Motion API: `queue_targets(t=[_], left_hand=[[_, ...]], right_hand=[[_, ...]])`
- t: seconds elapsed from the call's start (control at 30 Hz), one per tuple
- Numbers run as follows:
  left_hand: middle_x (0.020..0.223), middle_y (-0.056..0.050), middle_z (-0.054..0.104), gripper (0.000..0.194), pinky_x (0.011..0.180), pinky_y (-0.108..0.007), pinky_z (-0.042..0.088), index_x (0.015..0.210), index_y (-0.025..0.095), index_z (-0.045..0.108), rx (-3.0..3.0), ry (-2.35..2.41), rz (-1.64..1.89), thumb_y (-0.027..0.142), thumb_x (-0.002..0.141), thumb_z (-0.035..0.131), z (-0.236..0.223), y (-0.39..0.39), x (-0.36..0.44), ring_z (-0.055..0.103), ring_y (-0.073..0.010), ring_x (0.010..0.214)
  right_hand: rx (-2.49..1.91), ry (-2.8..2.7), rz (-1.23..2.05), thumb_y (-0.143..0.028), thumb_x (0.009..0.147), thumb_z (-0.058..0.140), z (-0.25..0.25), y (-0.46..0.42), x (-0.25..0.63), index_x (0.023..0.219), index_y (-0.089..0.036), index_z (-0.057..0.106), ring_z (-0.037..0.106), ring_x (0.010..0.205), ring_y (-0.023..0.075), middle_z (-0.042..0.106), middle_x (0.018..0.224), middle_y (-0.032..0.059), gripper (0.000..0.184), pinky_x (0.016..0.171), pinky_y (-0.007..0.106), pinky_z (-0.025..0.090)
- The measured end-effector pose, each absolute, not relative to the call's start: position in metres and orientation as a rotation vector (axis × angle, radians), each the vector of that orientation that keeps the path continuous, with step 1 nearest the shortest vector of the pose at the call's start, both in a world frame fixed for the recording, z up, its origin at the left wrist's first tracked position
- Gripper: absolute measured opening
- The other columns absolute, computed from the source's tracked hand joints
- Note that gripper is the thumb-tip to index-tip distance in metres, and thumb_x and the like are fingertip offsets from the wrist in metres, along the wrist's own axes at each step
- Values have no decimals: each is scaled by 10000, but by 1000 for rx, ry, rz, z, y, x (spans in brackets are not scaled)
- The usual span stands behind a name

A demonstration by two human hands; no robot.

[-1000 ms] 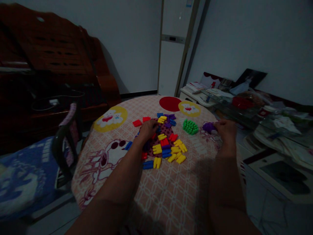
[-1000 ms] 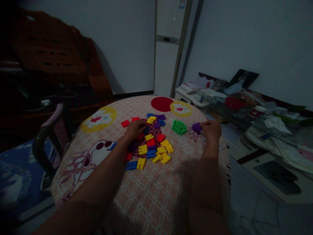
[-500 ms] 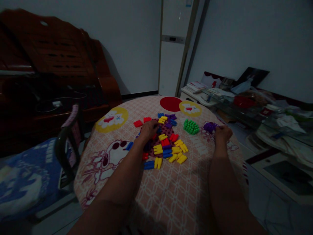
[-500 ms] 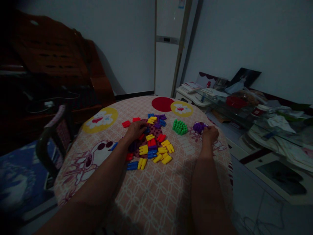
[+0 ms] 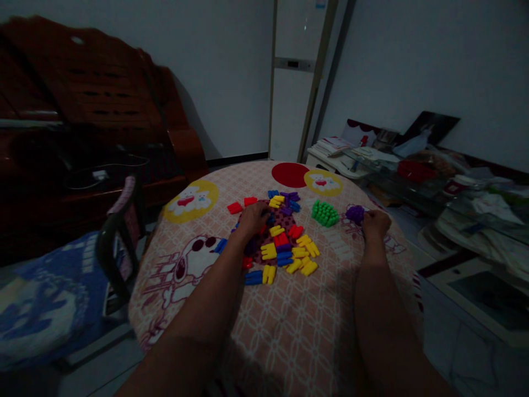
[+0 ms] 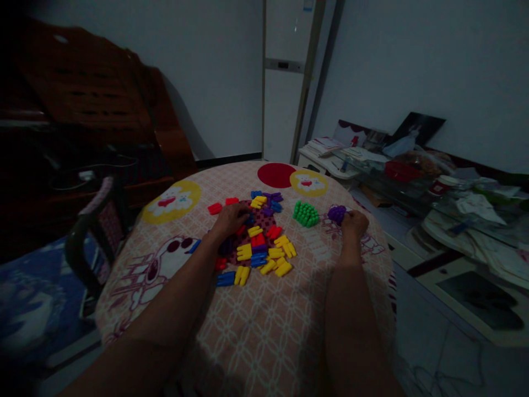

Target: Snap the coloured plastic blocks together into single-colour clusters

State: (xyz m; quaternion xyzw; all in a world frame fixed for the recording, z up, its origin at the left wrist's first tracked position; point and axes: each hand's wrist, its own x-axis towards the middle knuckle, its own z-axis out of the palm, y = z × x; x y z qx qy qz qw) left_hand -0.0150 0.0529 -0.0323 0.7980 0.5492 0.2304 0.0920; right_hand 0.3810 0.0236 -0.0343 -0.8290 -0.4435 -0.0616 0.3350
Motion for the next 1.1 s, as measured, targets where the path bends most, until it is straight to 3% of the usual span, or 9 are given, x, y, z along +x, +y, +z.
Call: queue_targets(t=[0.1, 0.2, 0.33, 0.47, 0.57, 0.7, 0.8, 1.1], left_hand=[[1146, -99, 751, 301, 963, -367, 530, 1134, 180, 744, 2361, 1641, 708, 192, 880, 583, -32, 51, -15, 686, -248, 1043], [1126, -97, 756, 301, 949, -365, 535, 1124, 178, 747, 2350, 1647, 712, 175, 876, 575, -30, 50, -15, 691, -244, 1012], [1129, -100, 755, 308, 943, -362, 533, 1126, 174, 751, 2333, 1636, 710, 175, 878, 568, -27, 49, -14, 691, -249, 1018], [1125, -98, 759, 316, 937, -353, 529, 1127, 175, 756, 2329, 1639, 705, 176, 893, 543, -25, 49, -15, 693, -251, 1026], [1103, -112, 763, 309, 919, -353, 531, 1106, 157, 761, 2335, 1659, 684, 188, 900, 533, -25, 50, -17, 696, -259, 1011], [1084, -96, 769, 295, 880, -328, 536, 1080, 175, 766, 2350, 1660, 676, 202, 894, 538, -27, 51, -19, 700, -239, 971], [1066, -87, 773, 290, 864, -320, 536, 1070, 180, 765, 2360, 1648, 702, 204, 883, 545, -29, 54, -19, 698, -228, 950], [1074, -87, 771, 282, 889, -319, 531, 1071, 177, 759, 2339, 1642, 729, 191, 877, 554, -32, 55, -20, 699, -226, 969]], right_hand=[[-2191, -1031, -181, -176, 783, 555, -19, 21, 376, 1041, -69, 760, 689, 983, 283, 751, 1032, 199, 346, 935, 382, 493], [-2043, -1076, -155, -209, 769, 581, 8, 16, 360, 1031, -78, 762, 697, 901, 271, 757, 950, 165, 345, 865, 373, 523], [-1788, -1532, 346, -279, 762, 629, 45, 2, 303, 893, -100, 766, 648, 624, 190, 710, 711, 72, 261, 604, 277, 498], [-1683, -2197, 687, -236, 766, 653, 61, -15, 228, 781, -131, 762, 623, 598, 143, 678, 630, 25, 151, 582, 223, 442], [-1771, -2592, 614, -257, 757, 722, 56, -22, 187, 762, -155, 762, 664, 691, 169, 717, 706, 41, 110, 612, 225, 428], [-1758, -2832, 318, -268, 779, 741, 40, -26, 160, 935, -151, 764, 704, 917, 243, 762, 969, 125, 197, 691, 247, 450], [-1657, -2886, 250, -248, 803, 723, 31, -29, 153, 1033, -141, 745, 691, 1020, 266, 751, 1044, 157, 255, 760, 255, 461], [-1558, -2592, 435, -162, 792, 687, 46, -20, 182, 994, -184, 765, 675, 918, 189, 758, 953, 56, 218, 786, 243, 453]])
